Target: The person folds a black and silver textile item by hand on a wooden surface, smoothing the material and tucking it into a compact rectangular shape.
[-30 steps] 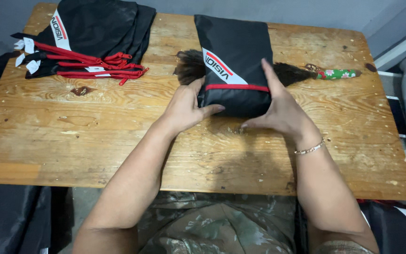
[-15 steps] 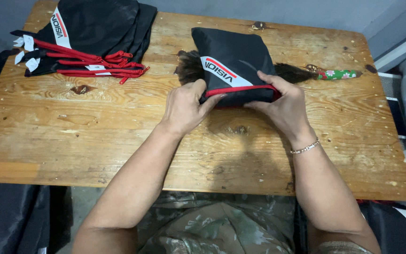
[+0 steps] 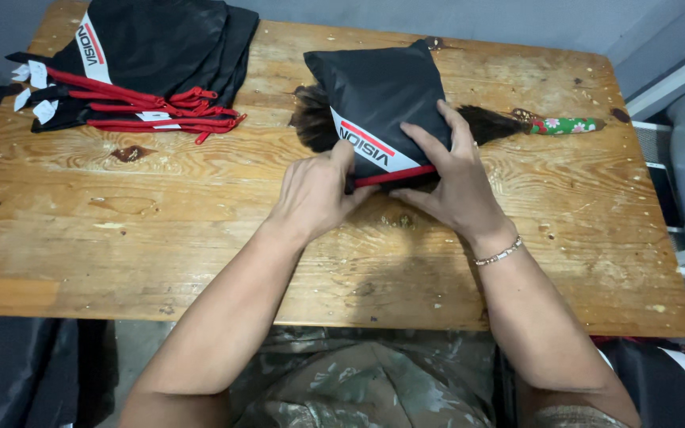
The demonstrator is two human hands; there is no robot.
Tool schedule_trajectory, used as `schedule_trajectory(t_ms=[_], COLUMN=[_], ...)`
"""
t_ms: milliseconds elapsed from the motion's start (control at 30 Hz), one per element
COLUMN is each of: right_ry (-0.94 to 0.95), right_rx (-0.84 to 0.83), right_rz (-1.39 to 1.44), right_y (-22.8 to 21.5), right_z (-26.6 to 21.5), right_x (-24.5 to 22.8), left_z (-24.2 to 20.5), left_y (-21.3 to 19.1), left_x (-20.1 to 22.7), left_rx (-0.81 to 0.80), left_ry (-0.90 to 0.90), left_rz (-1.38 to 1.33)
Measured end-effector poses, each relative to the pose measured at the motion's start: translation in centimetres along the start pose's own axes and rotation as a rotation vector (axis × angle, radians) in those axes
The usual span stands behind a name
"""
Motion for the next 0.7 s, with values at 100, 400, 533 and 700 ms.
schedule_trajectory(t_ms=[100, 400, 533, 700], right_ry=[0.053, 0.002, -0.064, -0.112], right_rx=[0.014, 0.225, 0.283, 0.309], right_rz=[0.023, 0.01, -0.006, 0.132], right_y=[0.1, 1.9, 2.3, 1.8], right_z=[0.0, -0.5, -0.3, 0.0], right_x=[0.6, 3.8, 4.5, 4.0], left_z=[-0.4, -0.9, -1.3, -1.8], left_y=[0.3, 0.6, 1.6, 2.7], left_x=[0.5, 1.0, 1.5, 2.4], left_rx=[-0.006, -0.026, -0.033, -0.037], left_ry=[0.047, 0.157, 0.176, 0.181], left_rz=[0.042, -0.098, -0.141, -0.2])
Point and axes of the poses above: each hand's wrist, its own z-axis towards the middle knuckle, its own y-axis out of the palm, x = y × z, the point moved 5 cm from there along z, towards the middle knuckle, and after that the axes turned 13 degrees about x, right-handed, at the moved point
